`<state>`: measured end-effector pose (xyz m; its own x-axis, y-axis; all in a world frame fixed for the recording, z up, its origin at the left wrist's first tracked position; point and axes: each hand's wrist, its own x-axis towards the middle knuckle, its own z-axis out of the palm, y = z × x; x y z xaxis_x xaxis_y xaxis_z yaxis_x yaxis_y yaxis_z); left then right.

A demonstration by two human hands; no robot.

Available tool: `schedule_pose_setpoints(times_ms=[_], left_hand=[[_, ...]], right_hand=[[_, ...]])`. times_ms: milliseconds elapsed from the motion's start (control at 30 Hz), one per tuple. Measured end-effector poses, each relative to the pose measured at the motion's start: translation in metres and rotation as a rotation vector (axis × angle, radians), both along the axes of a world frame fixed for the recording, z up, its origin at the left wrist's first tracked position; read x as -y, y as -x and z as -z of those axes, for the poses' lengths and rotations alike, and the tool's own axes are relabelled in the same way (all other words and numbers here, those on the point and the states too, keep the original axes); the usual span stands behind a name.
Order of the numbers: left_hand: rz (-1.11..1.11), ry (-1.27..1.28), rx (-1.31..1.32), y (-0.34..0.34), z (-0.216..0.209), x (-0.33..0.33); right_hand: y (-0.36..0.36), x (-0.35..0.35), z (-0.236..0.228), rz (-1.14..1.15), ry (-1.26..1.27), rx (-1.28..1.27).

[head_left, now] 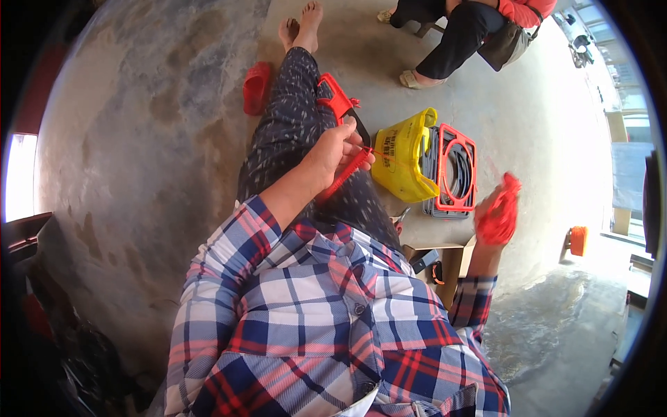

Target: Wrap red plastic rope around red plastic frames.

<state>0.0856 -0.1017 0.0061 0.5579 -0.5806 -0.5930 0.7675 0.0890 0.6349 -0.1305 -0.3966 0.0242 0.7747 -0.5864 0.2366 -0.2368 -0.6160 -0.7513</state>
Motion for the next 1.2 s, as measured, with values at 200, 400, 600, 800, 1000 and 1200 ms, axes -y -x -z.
schedule_pose_setpoints(times_ms=[200,400,600,800,1000,1200], left_hand=[[-0.061,-0.032,-0.126,-0.001,-0.005,-0.009],[-0.021,0.034,0.142,0.016,0.007,-0.014],[0.214,-0.212,1.528,0.069,-0.036,-0.014],[0.051,0.336,0.487,0.047,-0.05,-0.026],[0.016,-0.5,1.949,-0.033,-0.035,-0.035],[0.526,-0.789,1.621,-0.028,0.01,-0.008]], right_hand=[[0.066,-0.038,0.063,0.093,-1.406,0.018],[0.027,-0.018,0.064,0.108,-1.562,0.498],[-0.042,-0.118,0.016,-0.553,-1.246,-0.063],[-0.083,-0.134,0.004,-0.715,-1.267,-0.416],[-0.137,-0.102,0.007,-0.561,-0.935,-0.106],[-0.162,-0.127,0.033,-0.654,0.289,-0.154]])
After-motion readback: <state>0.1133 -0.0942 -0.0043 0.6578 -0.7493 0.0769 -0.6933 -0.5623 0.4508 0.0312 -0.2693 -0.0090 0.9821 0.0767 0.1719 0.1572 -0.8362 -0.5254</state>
